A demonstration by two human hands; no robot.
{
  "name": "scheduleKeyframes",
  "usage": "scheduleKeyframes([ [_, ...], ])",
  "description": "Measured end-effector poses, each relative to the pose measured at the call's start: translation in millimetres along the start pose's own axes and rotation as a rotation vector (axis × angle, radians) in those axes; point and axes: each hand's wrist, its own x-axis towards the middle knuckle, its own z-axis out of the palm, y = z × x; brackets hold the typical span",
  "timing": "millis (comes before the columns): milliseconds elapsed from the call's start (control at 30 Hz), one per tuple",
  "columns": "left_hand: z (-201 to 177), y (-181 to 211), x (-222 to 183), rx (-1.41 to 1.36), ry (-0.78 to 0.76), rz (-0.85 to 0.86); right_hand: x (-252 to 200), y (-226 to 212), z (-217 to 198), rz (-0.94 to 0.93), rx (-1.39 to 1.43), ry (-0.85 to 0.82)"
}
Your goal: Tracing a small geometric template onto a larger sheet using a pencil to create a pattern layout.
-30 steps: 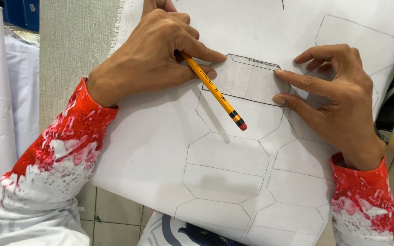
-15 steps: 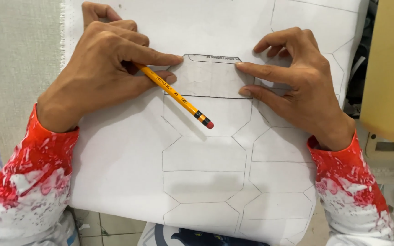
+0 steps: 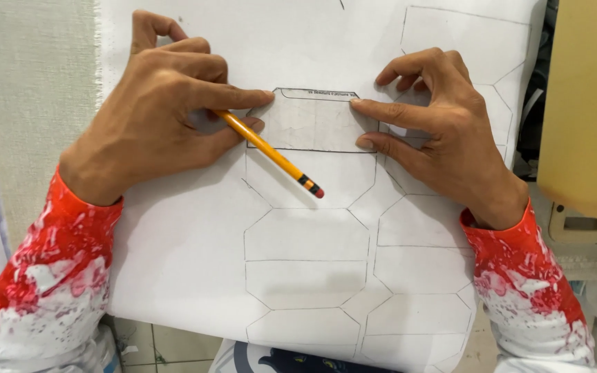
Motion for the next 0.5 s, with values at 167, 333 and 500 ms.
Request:
scheduleKeyframes([
  [167,4.5,7.8,3.6,0.143,0.069,0.130,0.1,1.0,0.8,0.006,-0.010,-0.001],
  [333,9.5,23.3,10.6,0.250,0.068,0.214,0.5,-1.0,0.0,0.020,0.006,-0.002],
  [500,13.1,35.5,15.5,0.383,0.147,0.239,1.1,-2.2,0.3,0.024,0.009,0.005],
])
